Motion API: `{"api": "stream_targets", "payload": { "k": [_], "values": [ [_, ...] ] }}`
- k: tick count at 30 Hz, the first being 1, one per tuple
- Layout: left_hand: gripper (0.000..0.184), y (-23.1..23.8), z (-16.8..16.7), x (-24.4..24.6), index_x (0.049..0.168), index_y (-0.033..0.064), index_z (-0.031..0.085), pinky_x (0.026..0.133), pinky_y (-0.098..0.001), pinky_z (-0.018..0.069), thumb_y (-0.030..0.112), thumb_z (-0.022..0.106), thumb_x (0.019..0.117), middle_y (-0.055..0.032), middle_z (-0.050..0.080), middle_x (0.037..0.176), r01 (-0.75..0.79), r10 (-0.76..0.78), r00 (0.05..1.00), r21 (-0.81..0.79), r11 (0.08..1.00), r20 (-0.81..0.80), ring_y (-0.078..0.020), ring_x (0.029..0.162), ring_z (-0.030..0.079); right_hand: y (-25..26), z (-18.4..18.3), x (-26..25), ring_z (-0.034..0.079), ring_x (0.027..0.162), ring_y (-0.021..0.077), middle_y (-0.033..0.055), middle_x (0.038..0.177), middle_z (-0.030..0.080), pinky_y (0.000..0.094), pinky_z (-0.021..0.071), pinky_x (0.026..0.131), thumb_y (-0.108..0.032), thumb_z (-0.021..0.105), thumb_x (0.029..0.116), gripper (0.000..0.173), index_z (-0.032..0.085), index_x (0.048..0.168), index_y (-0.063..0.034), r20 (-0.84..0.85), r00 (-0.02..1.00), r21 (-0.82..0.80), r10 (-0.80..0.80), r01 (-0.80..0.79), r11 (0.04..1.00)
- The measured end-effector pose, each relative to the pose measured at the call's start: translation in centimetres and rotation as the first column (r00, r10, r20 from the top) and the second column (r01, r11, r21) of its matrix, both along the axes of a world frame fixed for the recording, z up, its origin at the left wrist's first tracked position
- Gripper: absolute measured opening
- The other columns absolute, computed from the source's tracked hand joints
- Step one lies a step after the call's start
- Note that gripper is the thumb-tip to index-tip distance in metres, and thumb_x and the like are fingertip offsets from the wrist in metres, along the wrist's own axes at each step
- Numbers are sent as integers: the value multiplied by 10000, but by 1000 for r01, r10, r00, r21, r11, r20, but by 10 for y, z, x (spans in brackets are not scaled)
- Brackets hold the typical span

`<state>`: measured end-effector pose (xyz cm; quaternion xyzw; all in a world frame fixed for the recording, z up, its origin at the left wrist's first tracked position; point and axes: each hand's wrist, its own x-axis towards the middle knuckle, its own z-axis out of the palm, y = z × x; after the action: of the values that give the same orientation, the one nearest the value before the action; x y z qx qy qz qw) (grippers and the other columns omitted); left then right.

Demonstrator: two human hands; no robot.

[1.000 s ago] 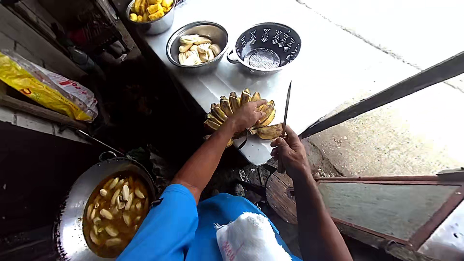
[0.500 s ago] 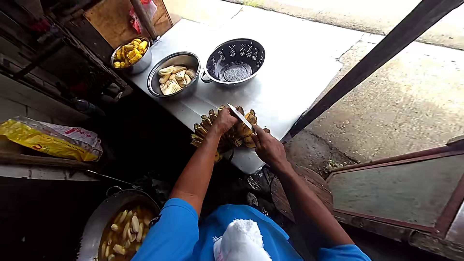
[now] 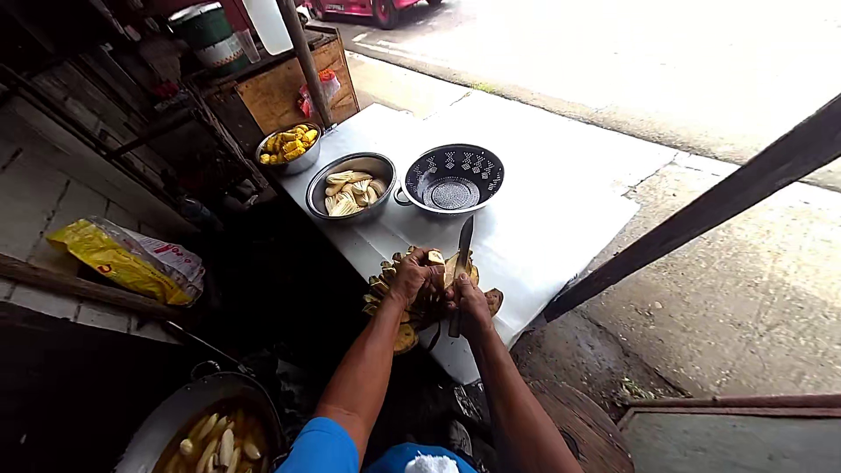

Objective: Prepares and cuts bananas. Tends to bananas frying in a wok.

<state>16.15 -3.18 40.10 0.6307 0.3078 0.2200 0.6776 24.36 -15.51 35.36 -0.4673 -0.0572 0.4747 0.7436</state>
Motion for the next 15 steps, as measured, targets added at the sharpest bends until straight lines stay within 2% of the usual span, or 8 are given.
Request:
{"api": "stream_targets", "payload": {
  "k": [1,2,4,5,8,10,13,15],
  "values": [
    [447,1,3,7,1312,42,586,554,-338,553,82,770,906,-156,675,1024,31,-19,991,94,995,-133,-199,657,626,1,0,0,508,447,128,35,627,526,274,470,408,-353,294,1141,333,479,1147,-77,-1,1000,7,3,-3,1000],
    [533,0,5,14,1341,51,559,686,-411,602,185,809,890,-172,676,1095,78,-21,960,193,978,-281,-248,818,685,1,-1,-2,500,443,131,35,626,518,277,465,404,-356,293,1141,338,484,1124,-77,-4,1000,8,-2,2,1000],
    [592,-6,9,28,1324,47,575,918,-518,560,280,829,842,-185,690,1123,158,30,884,359,920,-467,-302,1029,683,1,-1,-2,487,431,132,35,623,509,282,456,392,-380,297,1137,357,490,1105,-82,-33,999,14,-17,17,1000],
    [577,-10,13,31,1315,52,592,955,-542,536,266,804,822,-178,697,1116,209,41,855,417,884,-516,-312,1063,676,2,-3,-1,483,423,133,35,616,508,284,453,384,-393,296,1136,372,494,1095,-80,-52,998,24,-29,30,999],
    [553,-22,28,20,1331,105,626,982,-536,523,211,735,799,-139,705,1171,405,-53,815,501,765,-577,-284,1108,672,3,-4,1,472,418,128,25,600,484,289,445,382,-416,309,1129,372,495,1133,-94,-77,994,35,-74,77,996],
    [531,-24,33,5,1347,114,633,1033,-506,504,196,747,834,-135,688,1246,479,-135,807,505,718,-574,-267,1163,656,5,-1,-1,471,424,133,30,597,491,298,435,387,-413,321,1127,373,505,1118,-89,-67,993,10,-97,98,995],
    [553,-17,33,-16,1358,130,640,1012,-483,511,175,724,813,-163,622,1297,367,-59,843,489,791,-535,-276,1181,617,-3,5,-5,533,438,133,80,678,623,272,454,388,-388,313,1135,375,487,1176,-58,-71,991,4,-110,111,994],
    [527,-12,28,-22,1334,109,647,926,-483,546,113,677,808,-171,658,1231,227,12,884,451,863,-468,-274,1093,657,-12,10,-15,609,510,148,151,909,735,260,476,416,-287,348,1137,342,468,1314,-21,6,991,63,-131,130,990]
  ]
}}
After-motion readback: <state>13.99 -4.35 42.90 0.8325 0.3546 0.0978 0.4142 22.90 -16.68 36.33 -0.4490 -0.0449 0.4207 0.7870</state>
